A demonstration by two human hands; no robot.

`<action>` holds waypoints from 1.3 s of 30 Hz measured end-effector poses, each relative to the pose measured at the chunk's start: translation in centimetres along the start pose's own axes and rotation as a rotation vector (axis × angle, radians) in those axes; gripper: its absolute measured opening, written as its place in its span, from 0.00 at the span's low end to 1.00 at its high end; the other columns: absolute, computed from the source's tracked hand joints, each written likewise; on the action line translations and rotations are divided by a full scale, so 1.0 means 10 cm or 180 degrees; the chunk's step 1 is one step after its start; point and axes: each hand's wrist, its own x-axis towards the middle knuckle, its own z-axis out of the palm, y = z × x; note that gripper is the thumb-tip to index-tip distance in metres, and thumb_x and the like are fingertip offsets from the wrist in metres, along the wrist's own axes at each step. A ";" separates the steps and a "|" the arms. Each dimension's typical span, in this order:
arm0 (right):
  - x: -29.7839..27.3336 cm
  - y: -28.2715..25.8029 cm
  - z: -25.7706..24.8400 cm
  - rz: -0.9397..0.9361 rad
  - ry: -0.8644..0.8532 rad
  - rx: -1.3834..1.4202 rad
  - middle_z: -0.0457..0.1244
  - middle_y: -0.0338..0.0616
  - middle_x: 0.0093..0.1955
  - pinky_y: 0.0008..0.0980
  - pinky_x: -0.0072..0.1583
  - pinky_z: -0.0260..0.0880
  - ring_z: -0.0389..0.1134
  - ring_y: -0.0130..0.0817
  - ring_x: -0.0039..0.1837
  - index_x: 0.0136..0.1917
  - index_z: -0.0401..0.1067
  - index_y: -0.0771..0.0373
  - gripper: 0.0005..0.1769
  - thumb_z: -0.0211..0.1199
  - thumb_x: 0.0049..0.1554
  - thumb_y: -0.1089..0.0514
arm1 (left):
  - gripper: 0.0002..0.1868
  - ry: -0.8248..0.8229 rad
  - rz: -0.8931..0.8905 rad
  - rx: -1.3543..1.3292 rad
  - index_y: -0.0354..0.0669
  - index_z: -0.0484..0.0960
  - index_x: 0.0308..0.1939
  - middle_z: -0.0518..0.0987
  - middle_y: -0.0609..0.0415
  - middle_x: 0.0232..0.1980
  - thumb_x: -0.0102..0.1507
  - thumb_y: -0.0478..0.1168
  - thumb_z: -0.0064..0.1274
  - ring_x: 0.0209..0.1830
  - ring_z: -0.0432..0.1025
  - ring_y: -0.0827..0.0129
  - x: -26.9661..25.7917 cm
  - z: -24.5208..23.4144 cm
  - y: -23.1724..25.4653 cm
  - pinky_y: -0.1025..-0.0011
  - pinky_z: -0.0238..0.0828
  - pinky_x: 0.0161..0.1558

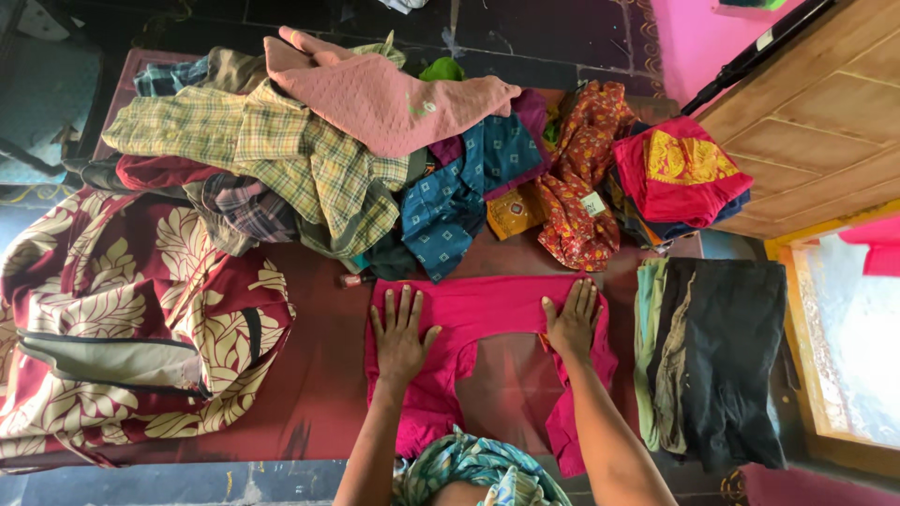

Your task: The person folds various items of clothing, including pants and a pink blouse, by hand on a low surface.

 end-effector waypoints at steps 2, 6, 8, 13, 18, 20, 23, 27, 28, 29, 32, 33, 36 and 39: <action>0.05 0.02 -0.02 -0.0134 0.0174 0.0518 0.42 0.66 0.83 0.65 0.77 0.44 0.40 0.62 0.84 0.80 0.47 0.73 0.48 0.52 0.64 0.34 | 0.40 0.0028 0.0022 -0.0006 0.49 0.61 0.77 0.55 0.49 0.82 0.67 0.65 0.42 0.83 0.44 0.46 -0.03 0.01 -0.02 0.34 0.35 0.75; -0.01 0.06 -0.32 0.0286 0.0062 0.0966 0.52 0.55 0.85 0.54 0.82 0.56 0.51 0.53 0.85 0.75 0.62 0.55 0.29 0.58 0.63 0.49 | 0.40 0.0020 0.0019 0.0093 0.47 0.62 0.76 0.56 0.48 0.81 0.66 0.63 0.44 0.82 0.45 0.44 -0.02 0.05 -0.02 0.34 0.36 0.75; -0.18 0.08 -0.56 0.0703 -0.0123 0.0097 0.55 0.50 0.80 0.55 0.76 0.55 0.53 0.51 0.82 0.72 0.64 0.53 0.35 0.67 0.51 0.52 | 0.40 -0.0030 -0.0006 0.0204 0.46 0.62 0.76 0.56 0.47 0.81 0.65 0.63 0.45 0.82 0.45 0.44 -0.05 0.07 -0.01 0.33 0.37 0.74; -0.47 0.45 -0.85 0.1538 -0.0789 -0.0758 0.60 0.59 0.69 0.54 0.66 0.62 0.62 0.58 0.69 0.72 0.65 0.53 0.41 0.72 0.46 0.52 | 0.40 -0.0084 0.0052 0.0319 0.47 0.62 0.76 0.56 0.47 0.81 0.66 0.63 0.44 0.82 0.46 0.45 -0.06 0.09 -0.04 0.33 0.39 0.75; -0.46 0.87 -0.77 0.1198 -0.0563 0.0471 0.64 0.67 0.66 0.48 0.66 0.67 0.66 0.61 0.67 0.72 0.63 0.64 0.42 0.73 0.48 0.54 | 0.35 0.0167 -0.0126 0.0046 0.44 0.66 0.74 0.60 0.41 0.79 0.65 0.54 0.51 0.80 0.52 0.43 -0.07 0.06 -0.06 0.34 0.44 0.74; -0.39 0.86 -0.76 0.1401 -0.0608 0.1269 0.63 0.62 0.66 0.46 0.63 0.67 0.65 0.57 0.66 0.71 0.62 0.62 0.44 0.76 0.43 0.58 | 0.31 0.0407 -0.0362 -0.0196 0.42 0.69 0.71 0.65 0.39 0.75 0.65 0.48 0.54 0.77 0.57 0.43 -0.04 0.02 -0.01 0.37 0.51 0.71; -0.35 0.54 -0.70 0.1182 -0.0502 0.1438 0.67 0.53 0.64 0.40 0.62 0.71 0.70 0.48 0.64 0.66 0.70 0.57 0.31 0.69 0.49 0.61 | 0.23 0.0493 -0.0598 -0.0540 0.44 0.76 0.63 0.76 0.43 0.65 0.64 0.42 0.56 0.67 0.68 0.47 0.09 -0.10 0.15 0.46 0.66 0.62; -0.57 -0.07 -0.72 0.0346 -0.0572 0.1185 0.70 0.46 0.56 0.39 0.59 0.73 0.72 0.45 0.59 0.55 0.78 0.54 0.23 0.64 0.46 0.67 | 0.16 0.0184 -0.0209 -0.1625 0.45 0.81 0.55 0.84 0.47 0.49 0.63 0.40 0.57 0.48 0.78 0.51 0.36 -0.12 0.70 0.57 0.76 0.47; -0.73 -0.22 -0.72 -0.0179 -0.0345 0.1031 0.69 0.46 0.54 0.42 0.58 0.72 0.69 0.49 0.59 0.52 0.78 0.56 0.22 0.65 0.43 0.68 | 0.17 -0.0425 -0.0551 -0.1874 0.49 0.80 0.57 0.85 0.49 0.47 0.63 0.42 0.57 0.46 0.79 0.53 0.38 -0.09 0.85 0.58 0.75 0.46; -0.88 -0.37 -0.72 -0.0354 -0.0380 0.0973 0.69 0.45 0.54 0.45 0.58 0.71 0.68 0.51 0.59 0.50 0.78 0.55 0.20 0.65 0.44 0.68 | 0.19 -0.1041 -0.0891 -0.2108 0.53 0.79 0.58 0.86 0.52 0.45 0.63 0.44 0.57 0.45 0.80 0.55 0.40 -0.06 0.98 0.59 0.75 0.44; -1.27 -0.65 -0.81 -0.0624 -0.0547 0.0908 0.65 0.46 0.58 0.48 0.59 0.69 0.65 0.52 0.61 0.54 0.76 0.57 0.22 0.64 0.45 0.68 | 0.18 -0.0929 -0.0780 -0.2255 0.51 0.79 0.56 0.85 0.52 0.45 0.61 0.41 0.59 0.44 0.81 0.56 0.40 0.10 1.23 0.60 0.76 0.45; -1.32 -0.71 -0.83 -0.0668 -0.0604 0.0910 0.64 0.47 0.60 0.48 0.59 0.68 0.64 0.52 0.62 0.56 0.75 0.59 0.24 0.63 0.45 0.68 | 0.18 -0.0672 -0.0672 -0.2187 0.49 0.80 0.55 0.85 0.51 0.47 0.61 0.40 0.59 0.45 0.80 0.55 0.40 0.15 1.23 0.59 0.76 0.45; -1.40 -0.75 -0.91 -0.0771 -0.0527 0.0923 0.61 0.49 0.63 0.50 0.60 0.67 0.63 0.54 0.62 0.60 0.72 0.62 0.28 0.65 0.45 0.65 | 0.18 -0.0124 -0.0476 -0.2127 0.47 0.81 0.54 0.84 0.49 0.49 0.60 0.37 0.59 0.47 0.79 0.53 0.41 0.31 1.21 0.59 0.75 0.45; -1.43 -0.73 -0.94 -0.0790 -0.0532 0.0881 0.61 0.50 0.65 0.50 0.60 0.67 0.62 0.55 0.63 0.62 0.72 0.61 0.29 0.65 0.45 0.65 | 0.16 -0.0153 -0.0463 -0.2337 0.49 0.82 0.53 0.85 0.52 0.49 0.61 0.39 0.58 0.48 0.80 0.55 0.52 0.35 1.13 0.60 0.76 0.46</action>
